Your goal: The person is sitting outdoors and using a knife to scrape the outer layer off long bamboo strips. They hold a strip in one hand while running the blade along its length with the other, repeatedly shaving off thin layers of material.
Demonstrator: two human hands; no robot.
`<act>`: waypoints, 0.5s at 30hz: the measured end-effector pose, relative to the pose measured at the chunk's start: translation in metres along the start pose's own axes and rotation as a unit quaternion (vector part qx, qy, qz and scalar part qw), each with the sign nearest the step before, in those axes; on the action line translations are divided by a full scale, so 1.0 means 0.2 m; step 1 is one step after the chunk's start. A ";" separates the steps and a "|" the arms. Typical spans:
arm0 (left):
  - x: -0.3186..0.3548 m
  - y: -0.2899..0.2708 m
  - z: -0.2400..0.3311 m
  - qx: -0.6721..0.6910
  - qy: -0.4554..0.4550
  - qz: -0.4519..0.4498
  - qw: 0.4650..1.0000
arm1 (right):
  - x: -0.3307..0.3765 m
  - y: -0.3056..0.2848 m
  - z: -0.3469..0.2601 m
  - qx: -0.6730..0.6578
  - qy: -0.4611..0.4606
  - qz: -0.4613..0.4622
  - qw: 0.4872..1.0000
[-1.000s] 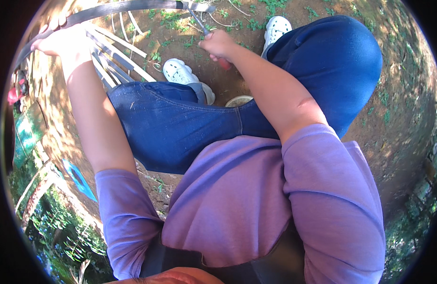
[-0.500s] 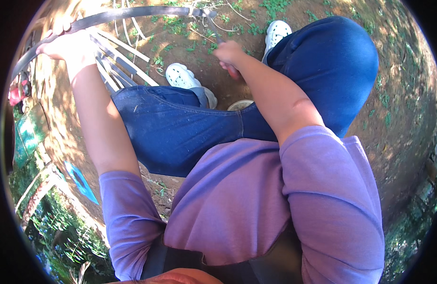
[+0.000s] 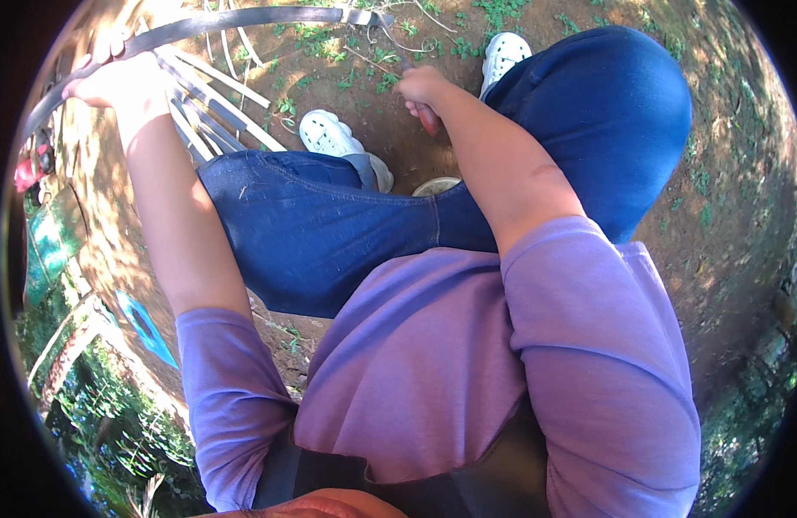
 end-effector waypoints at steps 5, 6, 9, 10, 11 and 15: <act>0.04 -0.01 0.00 0.066 -0.027 -0.012 0.997 | 0.07 0.07 -0.06 -0.011 -0.077 -0.047 0.996; 0.04 0.01 -0.01 0.062 -0.032 -0.012 0.997 | 0.05 0.05 -0.04 -0.005 -0.055 -0.030 0.998; 0.02 0.00 0.01 0.058 -0.017 0.006 0.998 | -0.01 -0.02 0.04 -0.024 0.033 -0.001 0.999; 0.02 -0.01 0.00 0.058 -0.010 0.016 0.998 | -0.01 -0.01 0.03 -0.031 0.021 -0.008 0.999; -0.04 -0.04 -0.02 0.077 -0.017 -0.002 0.997 | -0.01 0.01 0.02 -0.037 0.009 -0.015 0.999; -0.03 0.02 -0.04 0.079 -0.048 0.015 0.996 | 0.00 0.01 -0.04 -0.004 -0.075 -0.039 0.996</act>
Point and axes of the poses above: each hand's wrist, its own x-axis away from the middle knuckle, its own y-axis out of the palm, z = x × y, the point moved 3 cm from there along -x, towards the middle knuckle, and after that the axes turned 13 degrees about y, right-handed, at the moved point
